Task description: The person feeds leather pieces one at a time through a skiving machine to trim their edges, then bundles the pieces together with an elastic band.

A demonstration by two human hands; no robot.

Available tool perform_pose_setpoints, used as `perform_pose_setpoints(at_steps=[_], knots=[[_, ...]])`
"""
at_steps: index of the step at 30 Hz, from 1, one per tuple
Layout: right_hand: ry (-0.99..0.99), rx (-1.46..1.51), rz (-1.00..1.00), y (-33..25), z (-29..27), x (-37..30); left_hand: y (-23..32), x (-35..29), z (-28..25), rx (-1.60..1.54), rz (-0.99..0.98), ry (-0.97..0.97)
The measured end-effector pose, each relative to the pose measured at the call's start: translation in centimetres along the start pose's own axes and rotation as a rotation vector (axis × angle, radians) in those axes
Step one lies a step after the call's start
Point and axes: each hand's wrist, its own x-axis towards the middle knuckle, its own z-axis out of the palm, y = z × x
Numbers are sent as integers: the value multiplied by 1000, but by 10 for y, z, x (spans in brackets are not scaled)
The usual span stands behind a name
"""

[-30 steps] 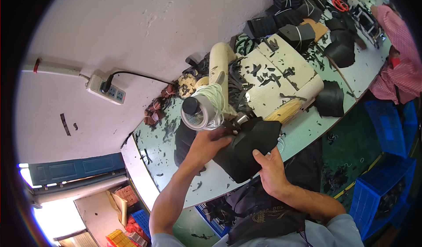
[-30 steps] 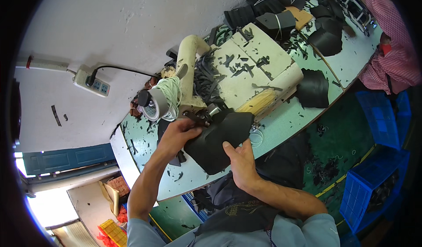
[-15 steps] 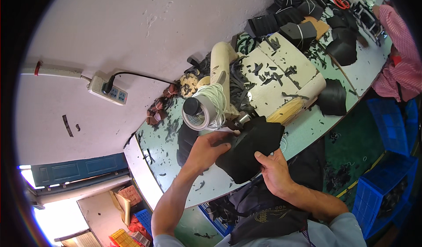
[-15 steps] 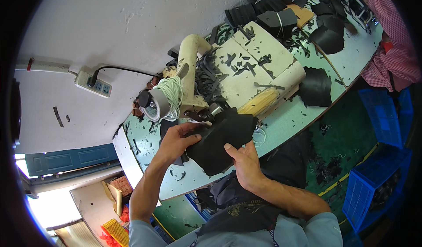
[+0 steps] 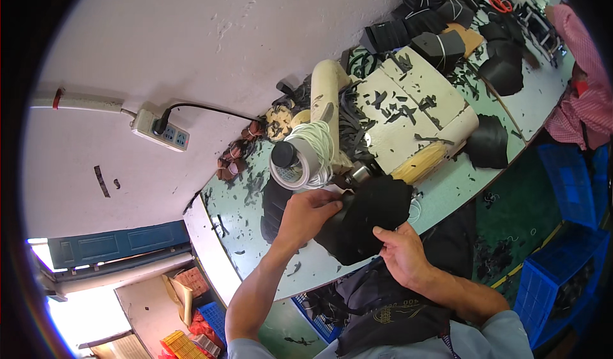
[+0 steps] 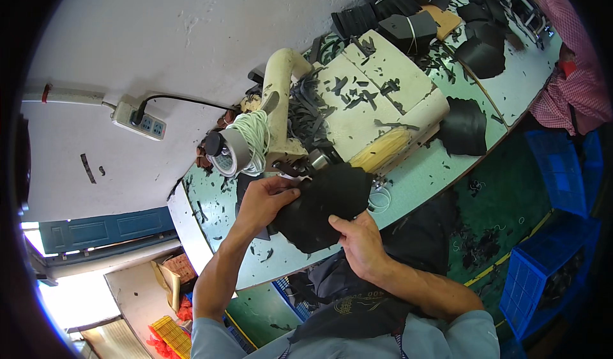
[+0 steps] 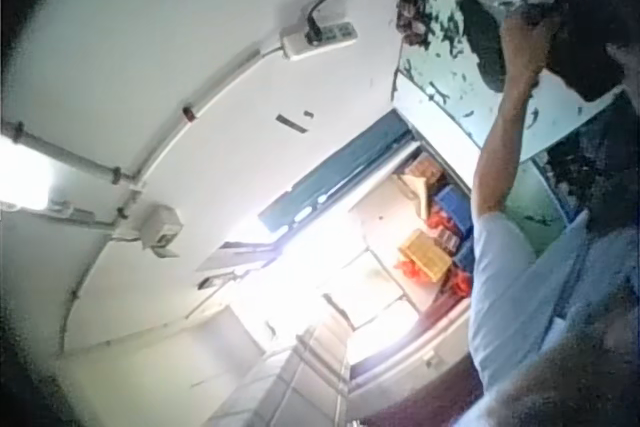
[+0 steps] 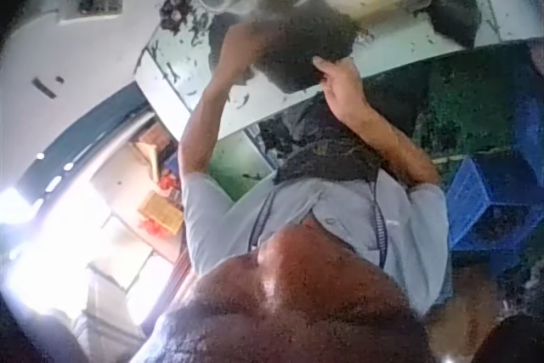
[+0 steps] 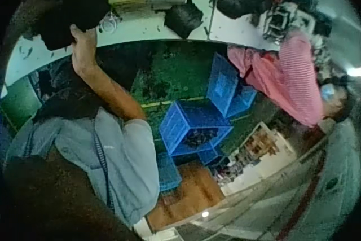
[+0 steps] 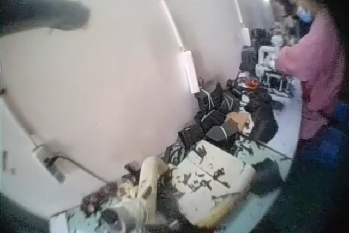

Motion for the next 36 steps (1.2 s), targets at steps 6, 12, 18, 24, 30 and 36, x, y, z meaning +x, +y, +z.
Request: perform_pose_setpoints(at_steps=[6, 12, 18, 24, 30, 36], knots=[[-1, 92, -160, 1, 5, 4, 22, 9, 12, -2, 20, 86], [-5, -127, 42, 5, -18, 2, 4, -2, 7, -70, 113, 62], [-71, 143, -131, 4, 0, 3, 14, 10, 13, 41, -9, 61], [-42, 52, -173, 0, -6, -1, -21, -10, 7, -253, 1, 64], [-20, 93, -111, 15, -7, -10, 17, -2, 12, 135, 2, 166], [-28, 61, -211, 8, -6, 0, 1, 5, 6, -359, 173, -51]])
